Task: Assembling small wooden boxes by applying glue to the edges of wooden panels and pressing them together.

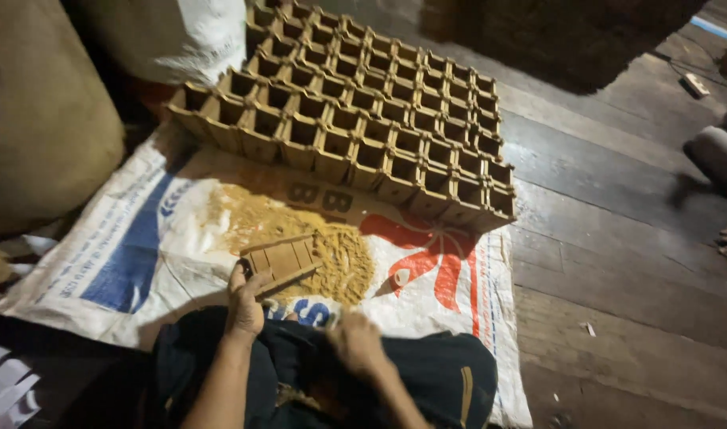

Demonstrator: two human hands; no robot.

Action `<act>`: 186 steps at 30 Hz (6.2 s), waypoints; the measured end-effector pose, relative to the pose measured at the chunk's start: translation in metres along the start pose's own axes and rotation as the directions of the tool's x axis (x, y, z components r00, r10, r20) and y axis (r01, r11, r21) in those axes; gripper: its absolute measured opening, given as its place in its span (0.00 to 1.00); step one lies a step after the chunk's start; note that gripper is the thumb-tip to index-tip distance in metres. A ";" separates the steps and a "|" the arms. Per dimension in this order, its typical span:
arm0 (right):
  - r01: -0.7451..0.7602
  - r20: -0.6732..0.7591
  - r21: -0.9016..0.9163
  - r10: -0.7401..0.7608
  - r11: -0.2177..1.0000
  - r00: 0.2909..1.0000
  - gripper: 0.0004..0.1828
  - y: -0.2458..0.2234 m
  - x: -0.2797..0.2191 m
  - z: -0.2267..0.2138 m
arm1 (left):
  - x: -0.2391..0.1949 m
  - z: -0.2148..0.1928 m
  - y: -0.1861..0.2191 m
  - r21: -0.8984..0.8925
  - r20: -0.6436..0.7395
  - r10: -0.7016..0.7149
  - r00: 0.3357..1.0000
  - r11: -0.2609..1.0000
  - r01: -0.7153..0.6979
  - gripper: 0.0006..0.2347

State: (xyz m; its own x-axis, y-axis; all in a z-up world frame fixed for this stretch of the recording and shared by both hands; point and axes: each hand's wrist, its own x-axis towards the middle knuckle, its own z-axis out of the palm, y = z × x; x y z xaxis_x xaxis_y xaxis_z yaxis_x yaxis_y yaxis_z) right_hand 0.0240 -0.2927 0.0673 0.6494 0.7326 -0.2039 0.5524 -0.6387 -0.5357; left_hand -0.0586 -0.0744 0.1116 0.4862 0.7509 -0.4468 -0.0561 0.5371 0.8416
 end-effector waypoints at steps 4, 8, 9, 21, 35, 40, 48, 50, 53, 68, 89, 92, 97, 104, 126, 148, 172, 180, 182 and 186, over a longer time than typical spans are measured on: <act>0.221 0.154 -0.168 -0.195 0.961 0.968 0.34 -0.008 -0.034 0.036 | -0.021 0.010 0.009 -0.204 0.029 0.154 0.988 0.968 -0.145 0.15; 0.065 0.353 0.053 -0.080 0.996 0.932 0.28 -0.019 -0.063 0.008 | -0.073 0.029 0.050 -0.109 -0.027 -0.107 0.994 0.989 0.103 0.26; -0.049 0.441 0.093 0.003 0.994 0.898 0.31 -0.019 -0.066 0.001 | -0.082 0.032 0.056 -0.093 0.015 -0.062 0.998 0.994 0.063 0.15; -0.047 0.455 0.134 -0.019 0.990 0.891 0.34 -0.009 -0.071 0.005 | -0.078 0.049 0.031 -0.262 0.060 0.139 0.988 0.958 -0.119 0.19; -0.246 -0.043 0.730 0.402 0.638 0.915 0.17 0.053 0.010 0.057 | 0.044 0.035 -0.021 -0.096 0.022 -0.312 0.950 0.945 0.313 0.43; -0.055 -0.343 0.407 0.208 0.912 0.916 0.10 0.064 0.044 0.066 | 0.052 0.025 0.013 -0.035 0.165 -0.305 0.938 0.949 0.315 0.30; -0.070 -0.608 -0.225 -0.083 0.972 0.789 0.28 0.106 0.128 0.088 | 0.097 0.013 -0.015 -0.051 0.138 -0.184 0.973 0.980 0.193 0.31; -0.142 -0.613 -0.217 -0.022 0.966 0.790 0.28 0.105 0.135 0.089 | 0.097 0.010 -0.010 -0.010 0.070 -0.186 0.980 0.982 0.187 0.35; -0.192 -0.668 -0.243 -0.020 0.951 0.744 0.22 0.089 0.140 0.081 | 0.130 -0.007 -0.047 -0.015 -0.009 -0.106 0.994 0.994 0.106 0.40; -0.020 -0.421 -0.398 -0.163 0.917 0.892 0.08 0.056 0.150 0.096 | 0.121 0.006 -0.048 -0.043 0.072 -0.072 0.995 0.996 0.075 0.32; 0.001 -0.266 0.852 0.433 0.523 0.861 0.09 -0.020 0.095 -0.006 | 0.067 0.028 0.003 0.020 0.367 0.108 0.924 0.992 -0.124 0.03; 0.028 -0.238 0.899 0.436 0.436 0.868 0.12 -0.023 0.097 -0.008 | 0.061 0.033 0.015 0.020 0.389 0.153 0.908 0.984 -0.175 0.04; 0.061 -0.097 0.994 0.445 0.095 0.890 0.15 -0.015 0.099 0.004 | 0.072 0.025 -0.006 0.056 0.390 0.228 0.892 0.961 -0.270 0.05; 0.093 -0.100 0.995 0.451 0.038 0.887 0.12 -0.016 0.102 0.002 | 0.067 0.028 -0.006 0.029 0.391 0.234 0.890 0.963 -0.266 0.08; 0.108 -0.099 0.994 0.487 0.011 0.868 0.19 -0.016 0.100 0.009 | 0.050 0.039 0.019 0.084 0.415 0.271 0.868 0.939 -0.334 0.09; -0.072 -0.723 -0.107 -0.028 0.992 0.690 0.13 0.045 0.101 0.070 | 0.079 0.033 -0.022 0.128 0.277 0.244 0.929 0.949 -0.288 0.07; 0.073 -0.877 -0.126 -0.145 0.989 0.459 0.02 -0.011 0.113 0.031 | 0.081 0.032 -0.047 0.151 0.336 0.230 0.913 0.944 -0.294 0.11; 0.092 -0.748 -0.237 -0.242 0.967 0.618 0.18 -0.060 0.091 0.035 | 0.076 0.037 -0.038 0.140 0.318 0.225 0.921 0.950 -0.280 0.10; 0.105 -0.725 -0.257 -0.263 0.961 0.637 0.19 -0.051 0.088 0.042 | 0.075 0.035 -0.042 0.121 0.322 0.228 0.919 0.953 -0.278 0.09; 0.176 -0.704 -0.172 -0.246 0.969 0.666 0.12 -0.049 0.087 0.033 | 0.066 0.039 -0.021 0.090 0.316 0.246 0.916 0.954 -0.287 0.08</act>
State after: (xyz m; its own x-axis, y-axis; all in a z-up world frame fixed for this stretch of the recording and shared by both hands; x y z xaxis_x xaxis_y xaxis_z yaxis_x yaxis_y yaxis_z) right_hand 0.0364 -0.1900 0.0483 0.6649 0.4791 0.5731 0.7395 -0.5305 -0.4145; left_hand 0.0083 -0.0512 0.0762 0.7073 0.6989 -0.1063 -0.1151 0.2622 0.9581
